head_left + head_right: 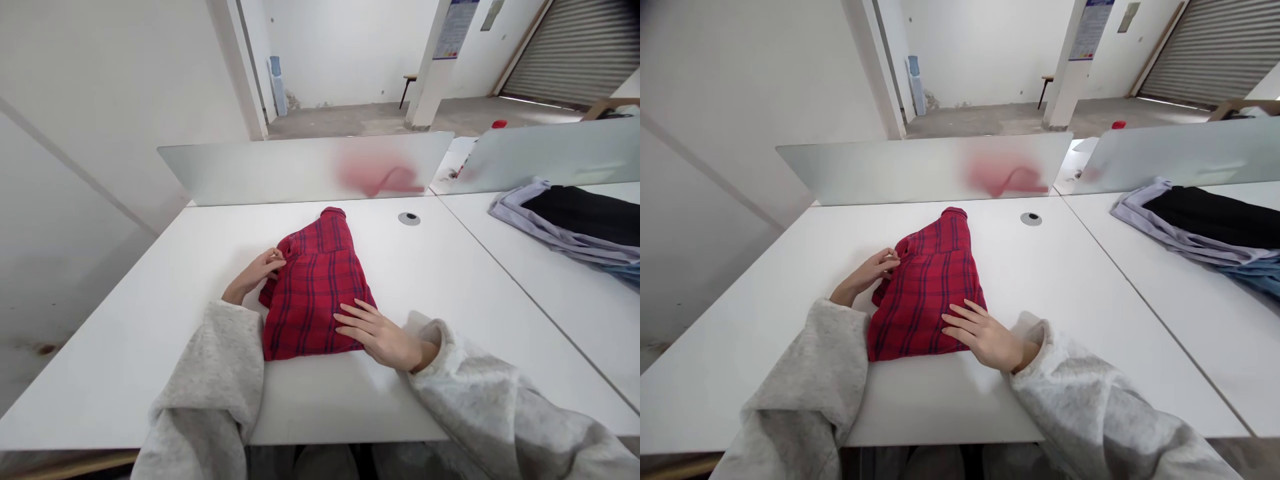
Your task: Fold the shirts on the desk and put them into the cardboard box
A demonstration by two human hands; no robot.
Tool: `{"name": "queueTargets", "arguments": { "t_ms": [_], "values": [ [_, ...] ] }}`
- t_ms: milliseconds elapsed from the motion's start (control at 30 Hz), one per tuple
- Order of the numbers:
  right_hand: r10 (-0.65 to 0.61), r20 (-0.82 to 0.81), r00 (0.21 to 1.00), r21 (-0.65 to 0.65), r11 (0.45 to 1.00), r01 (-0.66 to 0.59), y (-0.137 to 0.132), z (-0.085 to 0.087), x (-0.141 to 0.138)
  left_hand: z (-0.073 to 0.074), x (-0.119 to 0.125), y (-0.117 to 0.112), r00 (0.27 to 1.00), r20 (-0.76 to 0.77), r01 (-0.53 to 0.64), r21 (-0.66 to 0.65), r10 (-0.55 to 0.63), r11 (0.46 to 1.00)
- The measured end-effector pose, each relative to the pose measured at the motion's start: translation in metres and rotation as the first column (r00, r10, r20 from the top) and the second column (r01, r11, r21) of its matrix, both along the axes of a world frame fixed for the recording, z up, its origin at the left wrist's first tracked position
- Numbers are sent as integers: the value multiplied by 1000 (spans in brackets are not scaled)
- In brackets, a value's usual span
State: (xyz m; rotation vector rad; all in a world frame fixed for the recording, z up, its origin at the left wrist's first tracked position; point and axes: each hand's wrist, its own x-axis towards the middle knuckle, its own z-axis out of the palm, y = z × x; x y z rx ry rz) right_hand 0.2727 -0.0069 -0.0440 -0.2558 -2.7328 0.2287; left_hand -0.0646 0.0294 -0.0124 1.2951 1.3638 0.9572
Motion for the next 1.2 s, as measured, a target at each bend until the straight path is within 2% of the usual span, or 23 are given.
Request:
{"name": "queueTargets", "arguments": {
  "t_ms": [100,233,300,367,433,533,633,700,800,833,900,967,1000,1033,1100,1167,1200],
  "values": [
    [6,-21,1000,-17,1000,-6,1,-1,-1,-2,12,14,996,-33,-77,139,82,987],
    [14,-35,999,-17,1000,-15,3,-5,0,-11,25,27,979,-188,-16,288,73,957],
    [36,-60,998,28,999,-35,5,-5,1,-10,23,27,982,-175,-9,341,73,940],
    [71,-94,993,99,993,-61,8,-4,3,-4,15,25,986,-151,-14,348,70,937],
    [95,-113,989,160,984,-77,9,-3,5,3,4,21,970,-241,30,297,45,954],
    [101,-86,991,182,980,-84,10,0,5,8,-11,20,857,-513,128,103,-58,986],
    [95,-51,994,146,985,-86,11,1,4,11,-14,18,737,-661,151,-37,-138,988],
    [100,-41,994,110,989,-95,11,0,3,23,-3,12,646,-760,134,24,-70,991],
    [111,-50,993,50,993,-108,12,0,2,56,34,-12,446,-884,178,241,141,954],
    [118,-57,991,30,993,-116,13,1,2,67,51,-22,411,-897,254,285,163,924],
    [152,-79,985,-15,988,-154,14,3,3,80,88,-41,424,-901,483,315,97,817],
    [208,-122,971,-77,973,-218,15,7,5,74,120,-53,393,-919,684,308,22,661],
    [235,-159,959,-115,960,-255,16,8,6,63,131,-54,374,-928,725,292,-1,624],
    [246,-210,946,-153,948,-280,17,10,8,50,139,-54,359,-933,729,273,-11,627],
    [198,-317,927,-218,937,-275,18,11,11,19,144,-46,344,-939,647,225,-15,728],
    [92,-343,935,-262,946,-189,20,12,14,-6,140,-37,343,-939,562,187,-20,806],
    [31,-305,952,-283,952,-121,20,12,14,-15,138,-33,346,-938,542,184,-19,820]
  ]
}}
